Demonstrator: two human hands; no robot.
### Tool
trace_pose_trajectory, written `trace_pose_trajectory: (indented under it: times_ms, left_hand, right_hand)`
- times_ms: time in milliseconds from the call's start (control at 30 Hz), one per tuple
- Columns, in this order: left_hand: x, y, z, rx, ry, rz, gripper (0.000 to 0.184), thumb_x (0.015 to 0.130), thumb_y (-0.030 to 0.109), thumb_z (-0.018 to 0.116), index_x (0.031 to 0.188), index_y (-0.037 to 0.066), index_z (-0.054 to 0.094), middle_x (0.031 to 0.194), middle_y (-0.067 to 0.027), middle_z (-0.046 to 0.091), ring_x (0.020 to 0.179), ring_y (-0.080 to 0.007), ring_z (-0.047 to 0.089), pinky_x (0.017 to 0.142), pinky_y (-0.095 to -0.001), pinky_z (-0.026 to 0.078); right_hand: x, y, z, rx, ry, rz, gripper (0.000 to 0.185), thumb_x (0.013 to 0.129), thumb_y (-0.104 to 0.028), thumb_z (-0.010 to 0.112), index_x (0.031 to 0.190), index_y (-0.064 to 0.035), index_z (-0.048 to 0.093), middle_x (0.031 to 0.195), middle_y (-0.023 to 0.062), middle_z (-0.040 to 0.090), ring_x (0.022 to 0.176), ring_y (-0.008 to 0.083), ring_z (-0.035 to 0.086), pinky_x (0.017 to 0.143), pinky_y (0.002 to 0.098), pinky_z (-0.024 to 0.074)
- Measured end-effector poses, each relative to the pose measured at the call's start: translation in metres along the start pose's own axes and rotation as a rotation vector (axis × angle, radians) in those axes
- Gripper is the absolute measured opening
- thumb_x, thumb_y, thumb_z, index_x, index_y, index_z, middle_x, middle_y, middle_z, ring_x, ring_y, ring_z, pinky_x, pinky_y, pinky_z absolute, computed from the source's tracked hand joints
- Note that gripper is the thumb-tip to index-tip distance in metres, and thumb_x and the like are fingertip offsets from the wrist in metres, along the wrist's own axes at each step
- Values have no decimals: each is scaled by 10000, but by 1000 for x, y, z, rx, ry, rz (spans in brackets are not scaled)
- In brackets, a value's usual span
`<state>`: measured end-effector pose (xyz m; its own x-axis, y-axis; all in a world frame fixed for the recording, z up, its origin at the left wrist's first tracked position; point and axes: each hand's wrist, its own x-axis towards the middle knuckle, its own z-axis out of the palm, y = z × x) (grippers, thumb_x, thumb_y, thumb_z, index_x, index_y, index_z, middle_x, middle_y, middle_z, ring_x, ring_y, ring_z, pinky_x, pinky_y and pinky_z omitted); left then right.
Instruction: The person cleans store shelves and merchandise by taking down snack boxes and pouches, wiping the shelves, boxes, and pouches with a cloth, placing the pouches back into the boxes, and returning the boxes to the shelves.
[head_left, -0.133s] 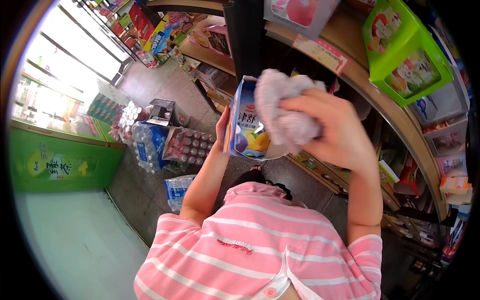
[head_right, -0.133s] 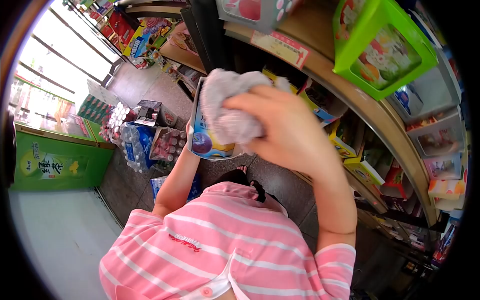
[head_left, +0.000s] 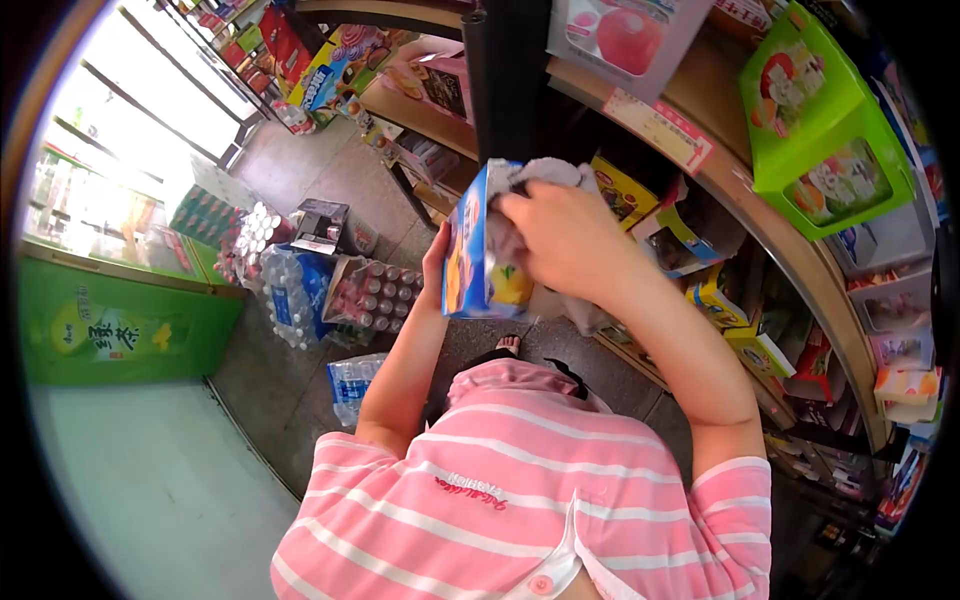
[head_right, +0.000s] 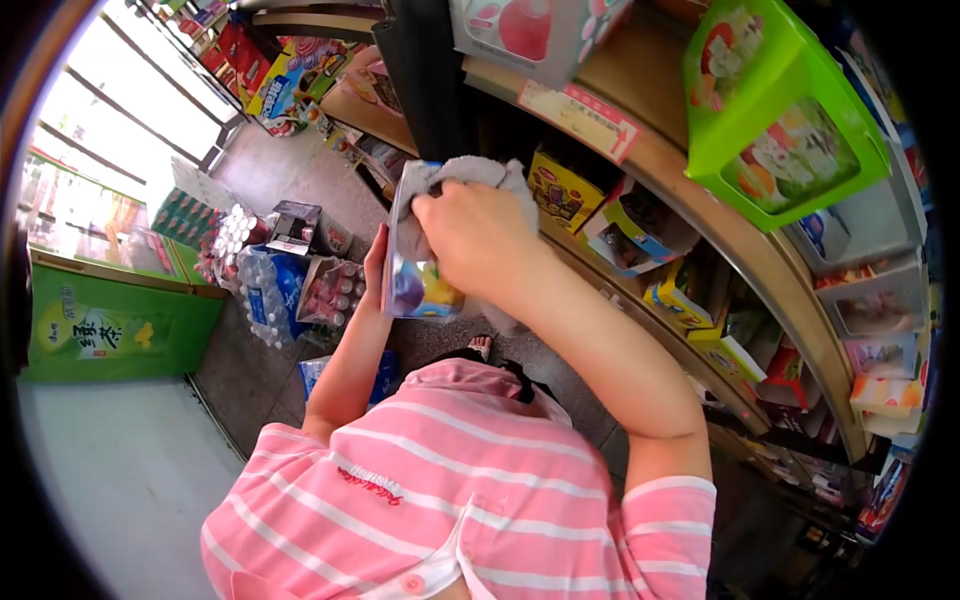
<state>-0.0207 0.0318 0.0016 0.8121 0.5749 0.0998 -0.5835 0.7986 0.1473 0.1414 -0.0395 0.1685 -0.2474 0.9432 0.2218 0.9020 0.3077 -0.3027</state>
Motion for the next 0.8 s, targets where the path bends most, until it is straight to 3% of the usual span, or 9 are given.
trace_pose_trajectory:
  times_ms: [67,133,267,433,467,500,567,733,800]
  left_hand:
    - [0,-8,-13,149,45,57,575,927,428,325,1366,61,277,1313,-179,423,1178,-325,455,996,-483,357]
    - [-6,-4,-16,125,71,73,547,931,424,313,1333,53,332,1282,-187,451,1154,-332,473,986,-483,367]
    - [0,-2,-20,23,-25,61,535,929,420,340,1290,30,391,1204,-177,526,1068,-299,548,911,-430,443]
    - [0,-3,-20,90,30,122,574,908,449,390,1287,18,384,1220,-168,519,1036,-277,572,855,-378,481]
    - [-2,-4,-16,-44,-63,82,572,910,445,389,1284,11,385,1208,-177,525,1015,-281,584,852,-379,487]
    - [-5,-4,-26,53,161,197,567,915,433,380,1282,1,384,1185,-184,539,1010,-280,587,866,-387,484]
    - [-11,-13,-22,245,315,253,552,924,417,365,1274,-8,390,1172,-185,547,1014,-271,586,891,-392,474]
    - [-8,-37,-20,191,344,303,561,920,427,362,1273,-9,393,1182,-194,538,1031,-289,576,917,-419,452]
    - [-10,-51,-14,164,300,335,576,917,440,360,1276,-9,389,1193,-202,527,1043,-304,566,924,-432,443]
  right_hand:
    - [10,7,25,-158,-34,80,323,656,-153,661,961,-62,605,833,148,578,783,296,603,661,413,476]
    - [18,7,40,-67,-49,105,348,661,-84,613,1004,-37,574,960,203,559,789,373,596,711,411,487]
    - [21,27,54,-43,-164,48,348,654,-133,647,974,-15,580,865,210,596,747,335,613,666,437,488]
    - [27,57,75,301,-240,-289,498,643,-122,625,1106,3,491,794,209,616,816,357,598,694,419,484]
    - [30,55,74,391,-348,-114,465,666,-130,618,1091,15,498,853,225,618,867,383,589,730,422,480]
    - [28,56,68,395,-355,-128,465,666,-130,618,1091,15,498,853,225,618,867,383,589,730,422,480]
    - [24,55,50,696,-378,-110,466,686,-160,631,1090,26,490,878,248,611,881,386,588,758,407,478]
    - [0,61,-20,714,-409,-132,425,697,-118,652,1088,-19,518,1000,189,599,949,319,588,811,346,453]
    - [-18,61,-44,623,-219,-70,420,654,-79,641,1053,-19,523,979,183,591,945,321,583,812,335,449]
